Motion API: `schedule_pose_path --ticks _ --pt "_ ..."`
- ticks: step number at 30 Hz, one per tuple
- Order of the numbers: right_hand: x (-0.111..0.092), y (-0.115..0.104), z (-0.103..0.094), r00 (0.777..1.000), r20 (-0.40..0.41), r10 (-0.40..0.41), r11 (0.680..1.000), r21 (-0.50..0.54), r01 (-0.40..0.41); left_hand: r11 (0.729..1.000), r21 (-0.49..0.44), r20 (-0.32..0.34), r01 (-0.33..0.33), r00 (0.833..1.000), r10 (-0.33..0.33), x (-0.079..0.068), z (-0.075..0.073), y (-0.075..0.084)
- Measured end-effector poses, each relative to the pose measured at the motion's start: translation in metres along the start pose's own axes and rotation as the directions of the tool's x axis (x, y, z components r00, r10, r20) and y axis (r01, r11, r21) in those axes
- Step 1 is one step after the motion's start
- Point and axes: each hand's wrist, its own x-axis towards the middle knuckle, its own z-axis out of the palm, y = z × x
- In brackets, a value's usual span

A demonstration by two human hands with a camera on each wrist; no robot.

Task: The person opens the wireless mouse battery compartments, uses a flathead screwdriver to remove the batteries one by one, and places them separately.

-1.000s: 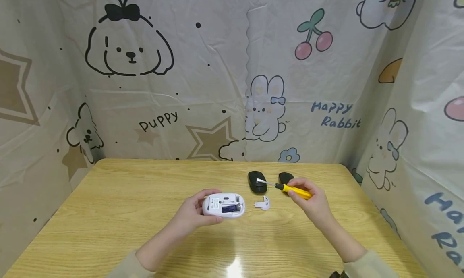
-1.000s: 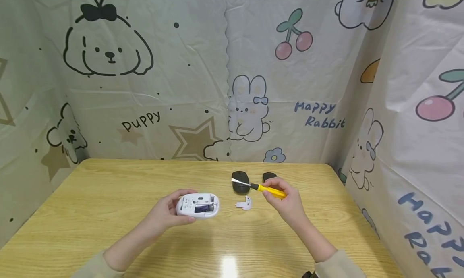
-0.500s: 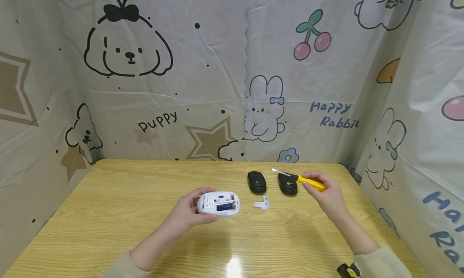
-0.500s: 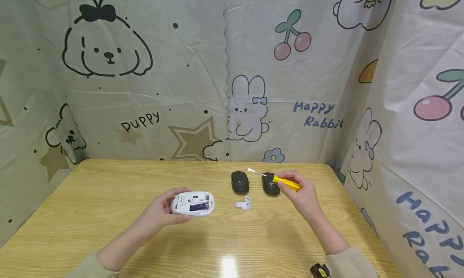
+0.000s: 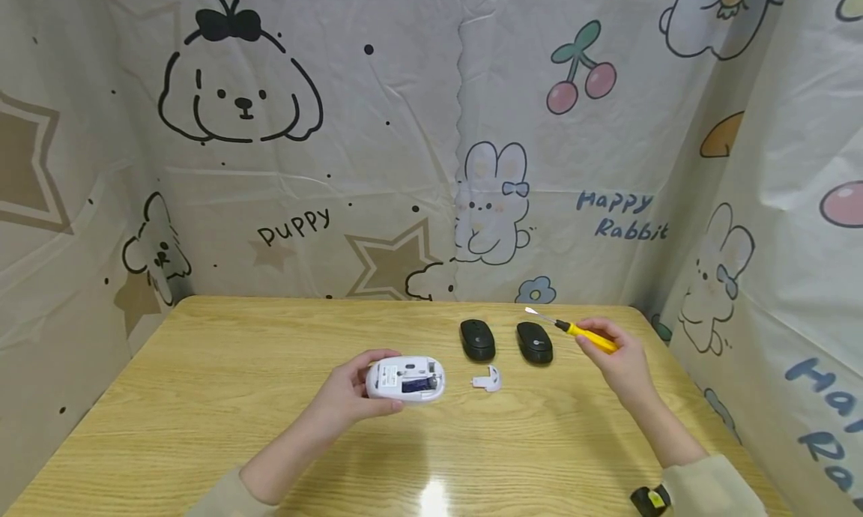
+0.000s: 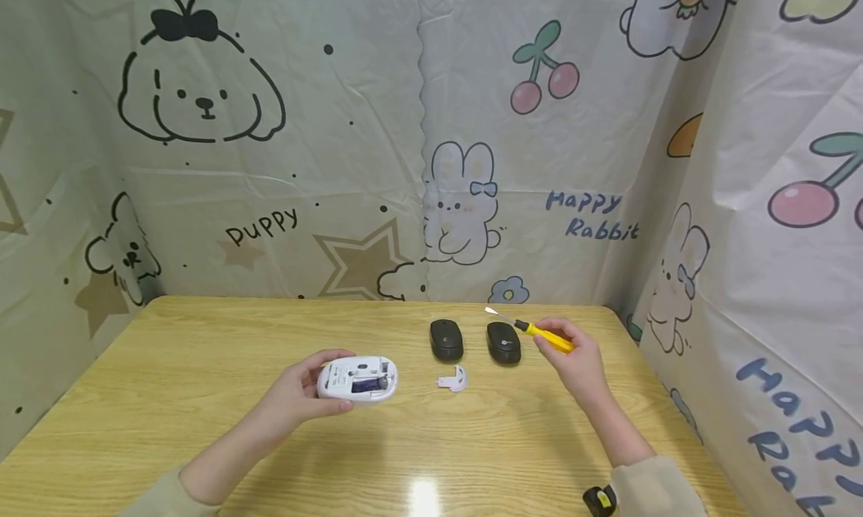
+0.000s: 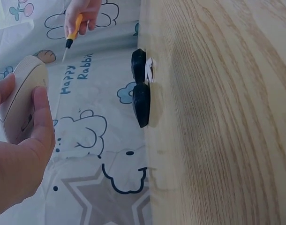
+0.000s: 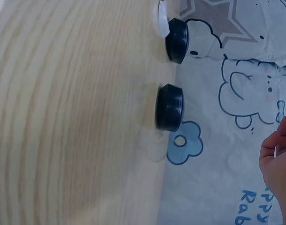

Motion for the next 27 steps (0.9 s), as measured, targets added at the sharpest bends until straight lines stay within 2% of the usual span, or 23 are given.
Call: schedule_pose_path --ticks 6,18,27 --pt "0.003 0.02 -0.002 0.998 -0.005 0.057 0.998 -0.028 -0.057 1.0 -0.004 0.002 0.007 1.0 -0.007 0.0 0.0 0.0" --pt "0.002 0.044 -0.006 0.987 -0.037 0.154 0.986 -0.061 -0.156 1.0 -0.002 0.01 0.009 1.0 -0.009 0.001 0.0 -0.002" --pt "0.007 0.068 -0.003 0.97 -0.08 0.229 0.956 -0.17 -0.239 1.0 -0.002 0.009 0.013 1.0 -0.013 0.001 0.001 -0.001"
